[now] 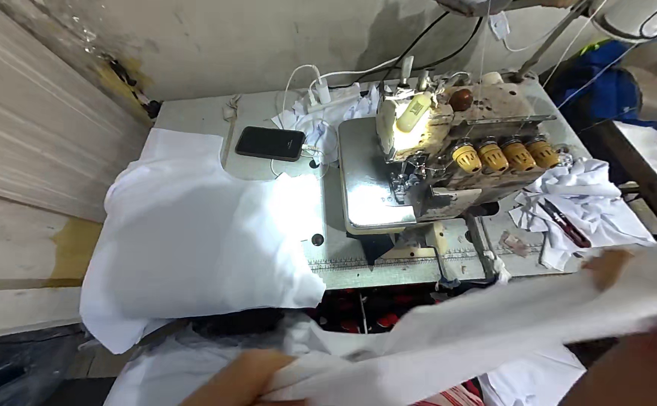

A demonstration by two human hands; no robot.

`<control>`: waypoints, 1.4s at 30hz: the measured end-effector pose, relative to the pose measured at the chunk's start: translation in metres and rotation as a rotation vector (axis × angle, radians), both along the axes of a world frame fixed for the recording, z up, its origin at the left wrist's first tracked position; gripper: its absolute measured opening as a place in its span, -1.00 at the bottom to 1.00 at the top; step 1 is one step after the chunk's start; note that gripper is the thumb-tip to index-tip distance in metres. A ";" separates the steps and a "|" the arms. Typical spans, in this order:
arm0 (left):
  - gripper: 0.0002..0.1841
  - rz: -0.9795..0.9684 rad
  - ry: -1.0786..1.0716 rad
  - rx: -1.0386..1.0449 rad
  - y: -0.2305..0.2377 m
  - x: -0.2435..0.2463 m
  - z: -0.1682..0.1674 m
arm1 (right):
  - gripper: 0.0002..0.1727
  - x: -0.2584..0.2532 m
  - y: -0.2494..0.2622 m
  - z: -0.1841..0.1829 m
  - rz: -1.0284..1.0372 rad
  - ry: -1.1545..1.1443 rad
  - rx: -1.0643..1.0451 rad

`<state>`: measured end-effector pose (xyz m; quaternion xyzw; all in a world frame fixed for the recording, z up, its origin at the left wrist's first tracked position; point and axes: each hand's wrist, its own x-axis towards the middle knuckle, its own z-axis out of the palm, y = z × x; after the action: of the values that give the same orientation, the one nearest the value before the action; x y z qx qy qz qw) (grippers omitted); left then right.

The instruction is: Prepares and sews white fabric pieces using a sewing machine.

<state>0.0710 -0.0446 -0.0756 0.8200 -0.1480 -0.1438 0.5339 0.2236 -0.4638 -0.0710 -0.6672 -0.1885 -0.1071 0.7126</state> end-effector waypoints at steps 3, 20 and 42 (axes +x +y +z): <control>-0.77 0.163 -0.187 0.092 0.060 -0.001 0.057 | -0.74 0.020 0.035 -0.017 0.200 0.012 0.009; -0.45 0.291 -0.760 0.586 -0.106 0.154 -0.069 | -0.36 0.040 0.136 -0.085 0.205 0.321 -0.092; -0.64 -0.078 -0.516 0.326 -0.076 0.073 -0.097 | -0.63 -0.110 -0.093 -0.205 -0.186 0.756 -1.023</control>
<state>0.1438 -0.1206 -0.1726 0.8980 -0.2848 0.0269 0.3344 0.1135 -0.5565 -0.2764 -0.9280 0.1070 0.1778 0.3093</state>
